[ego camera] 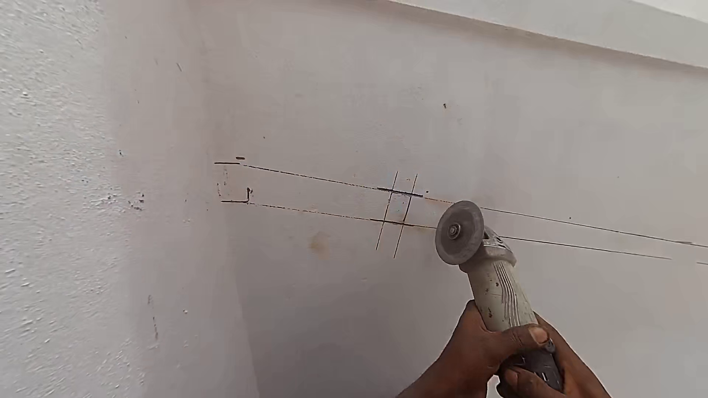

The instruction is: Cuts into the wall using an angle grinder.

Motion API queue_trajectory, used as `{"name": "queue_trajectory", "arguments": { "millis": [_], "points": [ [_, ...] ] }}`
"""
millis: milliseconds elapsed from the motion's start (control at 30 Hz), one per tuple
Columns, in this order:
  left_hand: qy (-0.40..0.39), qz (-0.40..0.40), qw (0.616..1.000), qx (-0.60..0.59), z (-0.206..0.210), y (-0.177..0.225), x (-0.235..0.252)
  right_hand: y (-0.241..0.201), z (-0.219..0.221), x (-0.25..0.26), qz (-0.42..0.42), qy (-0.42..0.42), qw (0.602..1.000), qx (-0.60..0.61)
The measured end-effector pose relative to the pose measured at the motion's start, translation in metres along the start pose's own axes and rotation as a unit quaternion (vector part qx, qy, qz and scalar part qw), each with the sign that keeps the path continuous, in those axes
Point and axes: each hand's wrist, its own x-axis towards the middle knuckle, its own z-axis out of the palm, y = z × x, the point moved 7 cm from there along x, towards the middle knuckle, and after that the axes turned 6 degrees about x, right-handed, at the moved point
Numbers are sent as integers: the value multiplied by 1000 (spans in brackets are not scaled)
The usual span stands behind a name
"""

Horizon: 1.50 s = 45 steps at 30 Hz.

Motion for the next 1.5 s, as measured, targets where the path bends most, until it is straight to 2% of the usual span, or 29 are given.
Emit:
{"name": "queue_trajectory", "arguments": {
  "millis": [167,333,567,1133,1500],
  "points": [
    [32,-4,998,56,-20,12,-5,0,16,14,-5,-14,1000,-5],
    [27,9,998,61,-31,22,-7,-8,29,19,-18,-14,1000,2],
    [24,3,999,22,-30,18,-2,-5,25,24,-26,-9,999,-28],
    [32,3,999,28,-33,17,0,0,25,29,-4,5,1000,-14],
    [38,-1,999,24,-33,16,2,4,23,33,10,5,999,-45]
  ]
}}
